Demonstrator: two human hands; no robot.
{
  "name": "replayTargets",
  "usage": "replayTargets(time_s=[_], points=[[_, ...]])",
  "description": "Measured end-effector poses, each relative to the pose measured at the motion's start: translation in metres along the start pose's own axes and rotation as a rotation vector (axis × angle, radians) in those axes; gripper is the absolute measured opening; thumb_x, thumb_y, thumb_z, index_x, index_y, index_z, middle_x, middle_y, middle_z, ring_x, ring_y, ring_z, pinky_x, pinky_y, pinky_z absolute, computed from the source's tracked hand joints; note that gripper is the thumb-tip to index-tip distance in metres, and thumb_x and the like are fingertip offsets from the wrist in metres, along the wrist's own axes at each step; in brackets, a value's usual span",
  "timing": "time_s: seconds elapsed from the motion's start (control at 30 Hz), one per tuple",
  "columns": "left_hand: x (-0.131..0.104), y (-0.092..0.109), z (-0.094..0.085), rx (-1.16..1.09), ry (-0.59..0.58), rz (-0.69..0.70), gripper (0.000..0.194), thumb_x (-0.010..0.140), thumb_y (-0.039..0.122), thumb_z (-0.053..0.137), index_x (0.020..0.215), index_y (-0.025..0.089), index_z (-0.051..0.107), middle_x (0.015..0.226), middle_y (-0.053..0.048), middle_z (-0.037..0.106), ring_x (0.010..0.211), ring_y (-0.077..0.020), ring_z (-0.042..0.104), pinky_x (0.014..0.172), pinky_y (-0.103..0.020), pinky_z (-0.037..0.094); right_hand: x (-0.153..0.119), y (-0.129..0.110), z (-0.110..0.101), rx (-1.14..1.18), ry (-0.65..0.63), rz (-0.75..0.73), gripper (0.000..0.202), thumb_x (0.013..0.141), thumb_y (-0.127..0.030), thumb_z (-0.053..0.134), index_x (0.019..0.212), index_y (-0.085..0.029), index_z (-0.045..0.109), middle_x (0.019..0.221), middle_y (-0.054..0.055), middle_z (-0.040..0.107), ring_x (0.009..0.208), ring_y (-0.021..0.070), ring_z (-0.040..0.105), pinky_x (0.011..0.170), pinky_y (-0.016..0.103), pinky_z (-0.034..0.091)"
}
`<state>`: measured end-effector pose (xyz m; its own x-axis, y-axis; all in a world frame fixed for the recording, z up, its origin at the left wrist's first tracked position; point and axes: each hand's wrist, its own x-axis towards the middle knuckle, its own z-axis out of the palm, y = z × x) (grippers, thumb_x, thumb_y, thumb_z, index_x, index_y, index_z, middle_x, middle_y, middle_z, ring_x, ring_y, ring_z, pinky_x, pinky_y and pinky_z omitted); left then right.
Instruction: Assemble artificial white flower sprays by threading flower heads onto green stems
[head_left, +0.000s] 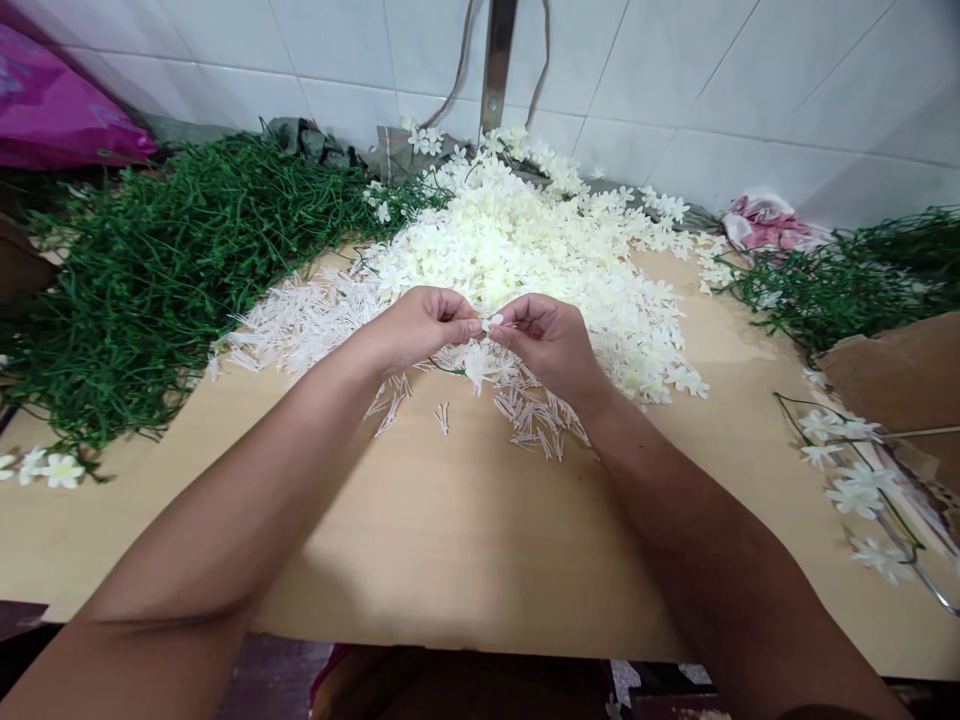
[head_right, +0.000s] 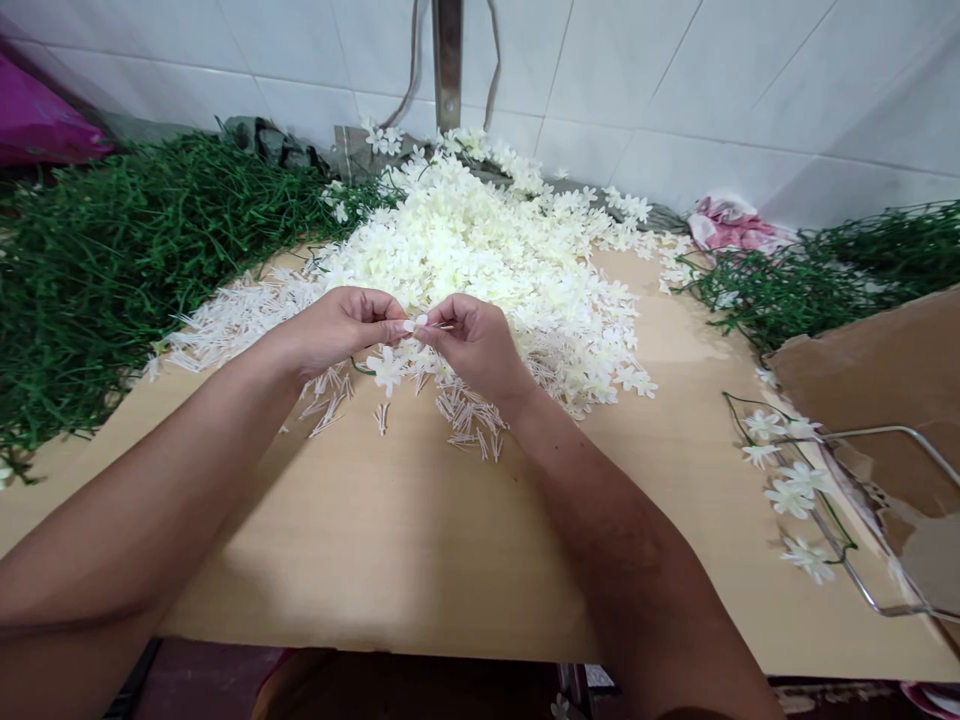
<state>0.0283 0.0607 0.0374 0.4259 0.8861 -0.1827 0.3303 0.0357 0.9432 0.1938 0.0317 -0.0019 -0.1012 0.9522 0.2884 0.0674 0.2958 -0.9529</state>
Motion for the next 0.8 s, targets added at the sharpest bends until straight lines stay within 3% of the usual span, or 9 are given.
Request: replayTargets(time_s=[0.5, 0.8], points=[[-0.001, -0.007, 0.0, -0.124, -0.1, -0.142, 0.02, 0.075, 0.011, 0.064, 0.058, 0.013, 0.053, 0.044, 0.006, 0.046, 0.04, -0.0032, 0.036, 0.044, -0.019, 0.024, -0.007, 0.008, 0.006, 0.012, -0.033, 0.056, 0.026, 0.062, -0.033, 0.076, 0.064, -0.018, 0.056, 0.069, 0.0, 0.061, 0.065, 0.0106, 0.054, 0.064, 0.029, 0.045], [0.0, -0.011, 0.002, -0.164, -0.127, -0.115, 0.027, 0.062, 0.023, 0.077, 0.057, 0.014, 0.052, 0.045, 0.007, 0.046, 0.04, -0.0027, 0.037, 0.043, -0.019, 0.023, -0.007, 0.009, 0.007, 0.017, 0.021, 0.126, 0.027, 0.059, -0.033, 0.078, 0.064, -0.017, 0.058, 0.061, -0.003, 0.056, 0.057, 0.0081, 0.048, 0.058, 0.027, 0.041]])
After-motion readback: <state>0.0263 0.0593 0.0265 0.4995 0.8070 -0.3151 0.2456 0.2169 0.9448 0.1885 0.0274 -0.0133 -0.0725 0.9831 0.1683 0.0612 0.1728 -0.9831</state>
